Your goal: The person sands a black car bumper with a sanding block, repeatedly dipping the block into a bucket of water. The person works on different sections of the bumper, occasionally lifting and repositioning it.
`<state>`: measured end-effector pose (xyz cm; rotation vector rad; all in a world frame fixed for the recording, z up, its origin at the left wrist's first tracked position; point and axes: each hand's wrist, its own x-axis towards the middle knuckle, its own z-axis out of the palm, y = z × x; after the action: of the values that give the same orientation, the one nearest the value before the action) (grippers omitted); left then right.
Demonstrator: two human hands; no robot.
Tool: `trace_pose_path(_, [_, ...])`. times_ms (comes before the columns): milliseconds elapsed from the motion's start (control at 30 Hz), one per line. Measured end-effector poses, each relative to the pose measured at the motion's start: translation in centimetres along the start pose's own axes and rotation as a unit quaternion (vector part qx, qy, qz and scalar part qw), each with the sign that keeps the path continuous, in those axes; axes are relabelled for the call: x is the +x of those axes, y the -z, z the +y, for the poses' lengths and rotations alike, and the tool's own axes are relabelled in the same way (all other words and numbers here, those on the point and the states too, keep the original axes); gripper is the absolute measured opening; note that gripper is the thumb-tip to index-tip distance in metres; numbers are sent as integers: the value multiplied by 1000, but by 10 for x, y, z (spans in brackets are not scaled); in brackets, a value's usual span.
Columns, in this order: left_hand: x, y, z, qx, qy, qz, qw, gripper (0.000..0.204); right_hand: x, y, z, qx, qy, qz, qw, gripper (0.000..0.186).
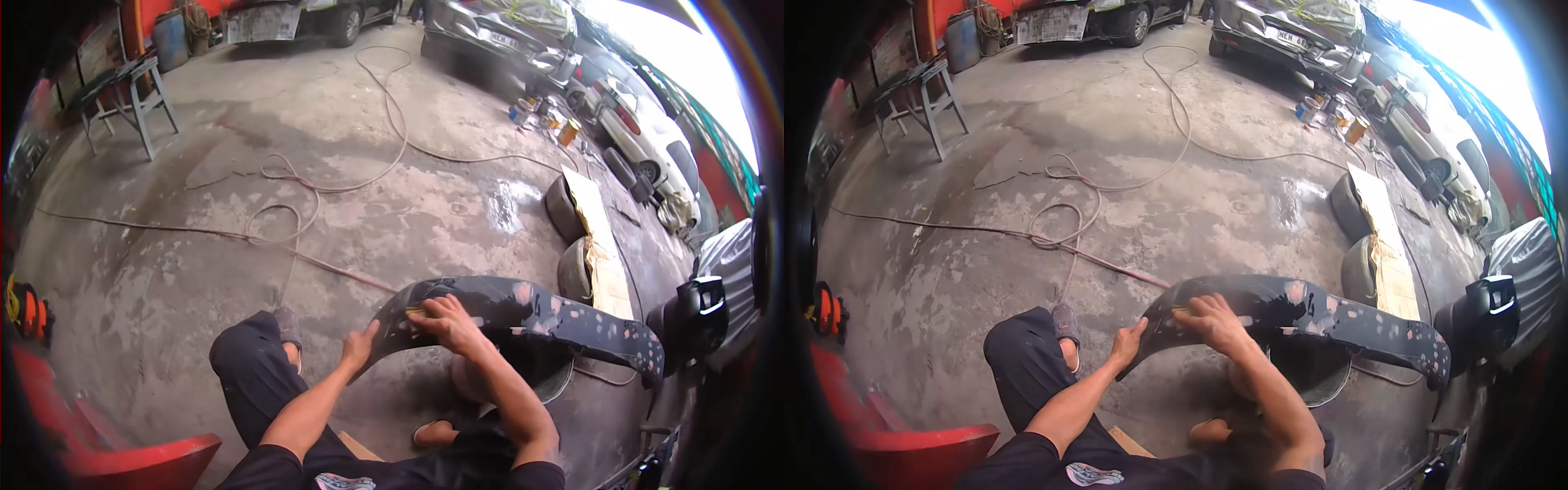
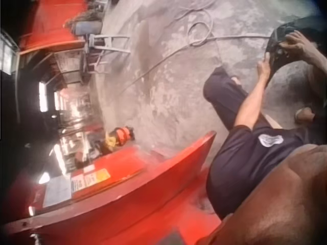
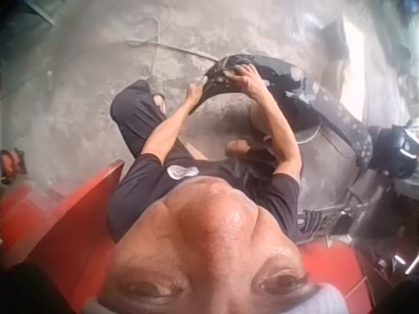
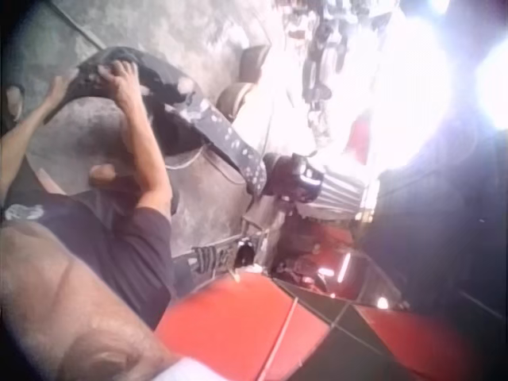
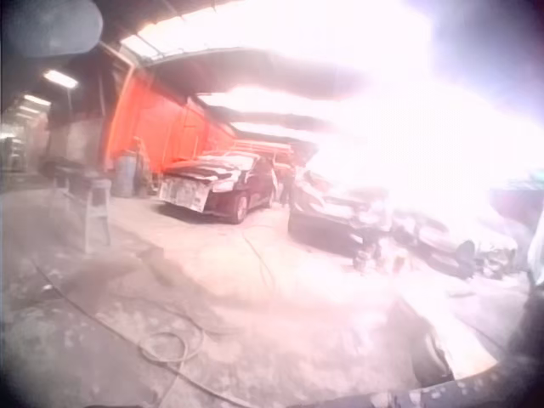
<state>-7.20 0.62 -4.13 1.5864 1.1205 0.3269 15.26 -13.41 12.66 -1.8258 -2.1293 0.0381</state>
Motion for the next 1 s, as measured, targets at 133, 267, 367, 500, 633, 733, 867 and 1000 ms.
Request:
trace_pose_path(133, [-4,-10,9,9,-9,15,1000,81,-21,-17,0,-30,-31,85,995,57])
trace_pose_path(267, [-11,-5,16,-8,-2,3,1000,84,-3,-42,-46,-45,-2,50,998,62])
trace_pose_path(367, [-7,1,1,3,4,3,1000,85,-9,1,-19,-62,-4,12,998,62])
trace_pose_path(500, [-6,-1,4,9,0,3,1000,86,-24,4,-5,-44,-32,31,998,61])
trace_pose_path(633, [-14,-2,17,-41,3,-19,999,83,1,-53,-46,-38,2,24,999,64])
trace_pose_path(733, [-15,2,21,-41,1,-14,999,81,8,-53,-50,-45,4,23,999,64])
trace_pose_path(867, [-19,3,28,-62,-12,-19,998,83,4,-41,-37,-48,28,-3,998,59])
trace_pose_path(1000, [-3,2,1,-13,14,-20,1000,84,-5,7,-5,-19,-2,38,999,49])
